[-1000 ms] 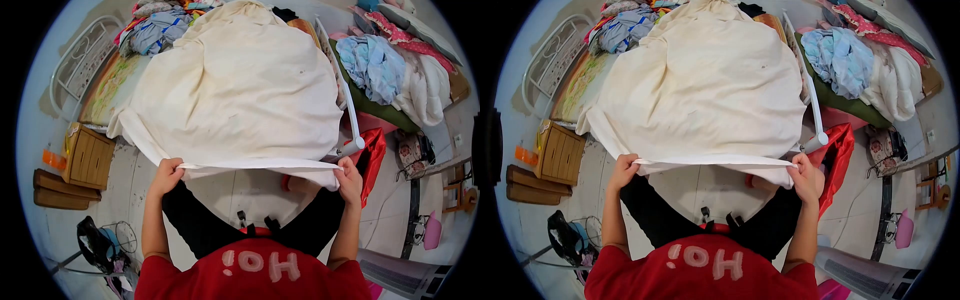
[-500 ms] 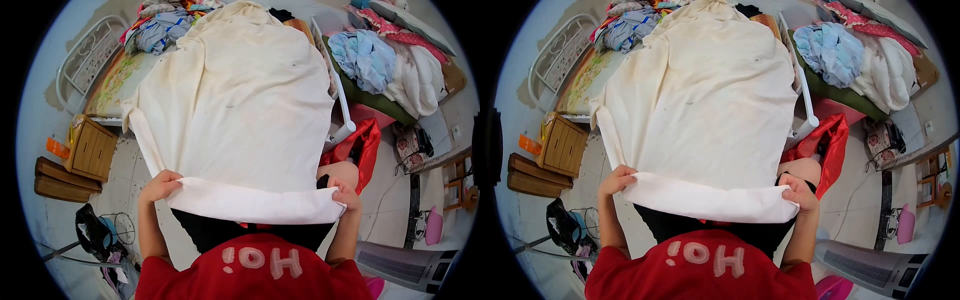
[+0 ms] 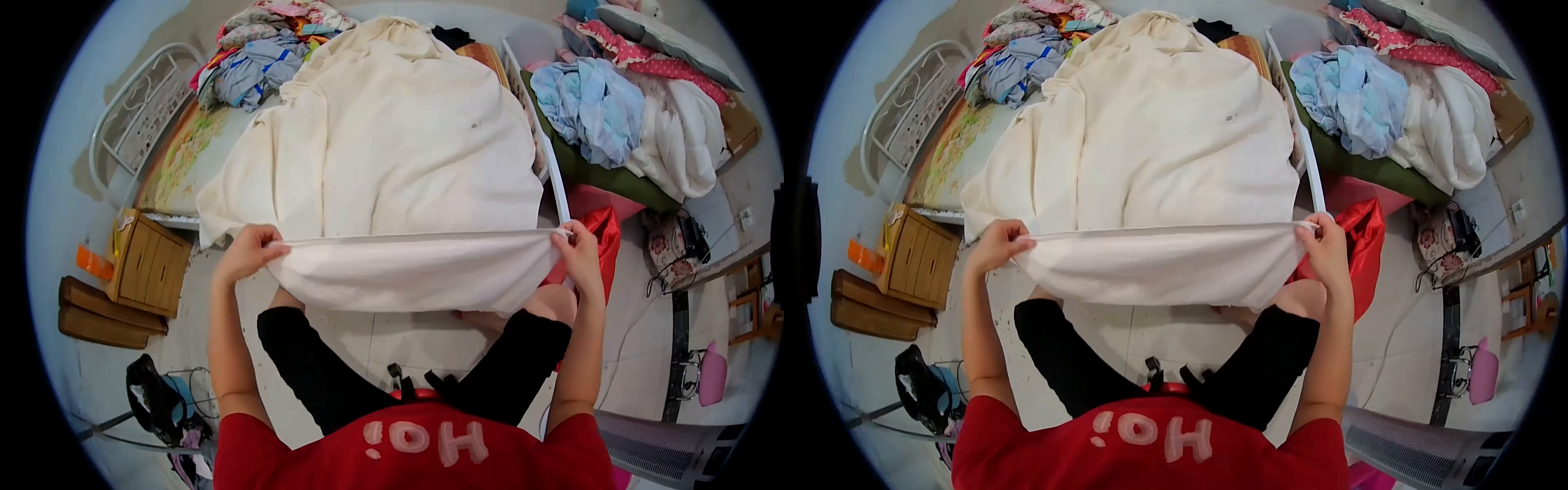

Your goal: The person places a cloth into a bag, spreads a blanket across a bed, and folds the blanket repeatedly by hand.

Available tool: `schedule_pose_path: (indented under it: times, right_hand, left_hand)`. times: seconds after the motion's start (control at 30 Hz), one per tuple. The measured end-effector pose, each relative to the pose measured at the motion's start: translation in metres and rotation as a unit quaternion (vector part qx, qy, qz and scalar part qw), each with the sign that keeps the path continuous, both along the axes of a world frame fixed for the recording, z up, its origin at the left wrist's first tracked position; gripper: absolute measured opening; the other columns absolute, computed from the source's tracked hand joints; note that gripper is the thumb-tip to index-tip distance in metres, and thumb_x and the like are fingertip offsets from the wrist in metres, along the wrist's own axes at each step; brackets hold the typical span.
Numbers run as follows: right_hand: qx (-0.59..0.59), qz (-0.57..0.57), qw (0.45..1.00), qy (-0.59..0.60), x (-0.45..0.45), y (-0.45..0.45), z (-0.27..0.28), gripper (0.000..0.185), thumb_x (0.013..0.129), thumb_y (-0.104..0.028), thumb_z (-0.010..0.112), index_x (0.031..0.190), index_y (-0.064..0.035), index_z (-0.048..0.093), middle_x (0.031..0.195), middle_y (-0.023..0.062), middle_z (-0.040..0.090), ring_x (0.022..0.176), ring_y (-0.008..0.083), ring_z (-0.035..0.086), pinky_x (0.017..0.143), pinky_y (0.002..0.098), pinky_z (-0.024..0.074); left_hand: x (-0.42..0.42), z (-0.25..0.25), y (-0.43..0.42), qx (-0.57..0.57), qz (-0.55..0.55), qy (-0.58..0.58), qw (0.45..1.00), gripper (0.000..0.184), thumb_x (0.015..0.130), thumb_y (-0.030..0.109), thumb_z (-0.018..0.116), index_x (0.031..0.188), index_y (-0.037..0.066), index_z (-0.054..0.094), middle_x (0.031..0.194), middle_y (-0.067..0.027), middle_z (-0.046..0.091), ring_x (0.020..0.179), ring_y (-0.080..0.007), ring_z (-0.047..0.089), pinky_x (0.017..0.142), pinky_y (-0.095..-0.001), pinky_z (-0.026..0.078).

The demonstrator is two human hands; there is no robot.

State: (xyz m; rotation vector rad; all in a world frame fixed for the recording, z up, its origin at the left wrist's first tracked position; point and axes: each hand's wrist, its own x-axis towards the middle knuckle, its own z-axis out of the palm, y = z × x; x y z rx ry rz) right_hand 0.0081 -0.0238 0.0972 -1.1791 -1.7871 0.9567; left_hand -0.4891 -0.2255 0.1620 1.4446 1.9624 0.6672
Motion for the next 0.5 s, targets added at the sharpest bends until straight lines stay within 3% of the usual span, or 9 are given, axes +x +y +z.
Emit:
schedule_pose_path:
  times: [0.07,0.17,0.23,0.3,0.43,0.5]
  right_hand:
    - [0.027,-0.039,0.998,-0.034,-0.01,0.033,0.001,0.009,0.079,-0.007,0.061,0.081,-0.0004,0.056,0.069,0.0021,0.056,0.065,0.0069,0.05,0.057,0.0219,0.0389]
    - [0.12,-0.103,0.984,-0.083,-0.025,0.09,-0.008,0.008,0.078,-0.007,0.06,0.08,0.0012,0.058,0.065,0.0061,0.058,0.062,0.0099,0.056,0.057,0.0245,0.0429]
    - [-0.03,-0.202,0.979,-0.019,-0.041,0.121,-0.006,0.008,0.078,-0.006,0.059,0.082,0.0018,0.058,0.067,0.0082,0.06,0.063,0.0148,0.062,0.059,0.0284,0.047]
    - [0.006,-0.239,0.971,-0.005,-0.047,0.158,-0.023,0.008,0.079,-0.005,0.058,0.083,0.0016,0.058,0.068,0.0098,0.061,0.063,0.0176,0.063,0.06,0.0306,0.048]
    - [0.124,-0.301,0.945,0.007,-0.049,0.217,-0.083,0.007,0.081,-0.004,0.055,0.085,0.0014,0.056,0.071,0.015,0.062,0.064,0.0231,0.065,0.062,0.0342,0.0489]
    - [0.138,-0.306,0.942,-0.024,-0.049,0.225,-0.098,0.01,0.084,-0.005,0.054,0.091,0.0013,0.055,0.075,0.0116,0.062,0.07,0.021,0.066,0.062,0.0299,0.0496]
  left_hand:
    - [-0.025,-0.002,0.039,0.023,0.009,0.074,0.997,0.017,0.075,0.011,0.066,0.07,-0.002,0.057,0.057,0.0022,0.045,0.056,-0.007,0.04,0.05,-0.0249,0.036]
    - [-0.06,-0.01,0.118,0.125,-0.003,0.179,0.976,0.014,0.074,0.013,0.066,0.074,0.0,0.061,0.058,-0.0075,0.055,0.054,-0.0171,0.05,0.053,-0.0312,0.041]
    - [-0.067,-0.017,0.176,0.244,-0.018,0.315,0.917,0.015,0.074,0.018,0.066,0.076,0.003,0.064,0.066,-0.0115,0.06,0.06,-0.0269,0.057,0.057,-0.036,0.045]
    - [-0.052,-0.021,0.226,0.214,0.052,0.354,0.909,0.015,0.076,0.02,0.065,0.077,0.005,0.064,0.075,-0.0134,0.062,0.07,-0.0318,0.059,0.063,-0.0398,0.047]
    - [-0.039,-0.062,0.313,0.229,0.112,0.282,0.925,0.014,0.078,0.018,0.061,0.079,0.004,0.064,0.08,-0.0158,0.061,0.077,-0.0325,0.059,0.067,-0.0411,0.046]
    - [-0.036,-0.088,0.344,0.279,0.099,0.279,0.913,0.012,0.078,0.014,0.058,0.079,0.002,0.063,0.08,-0.018,0.061,0.078,-0.0348,0.059,0.069,-0.0424,0.046]
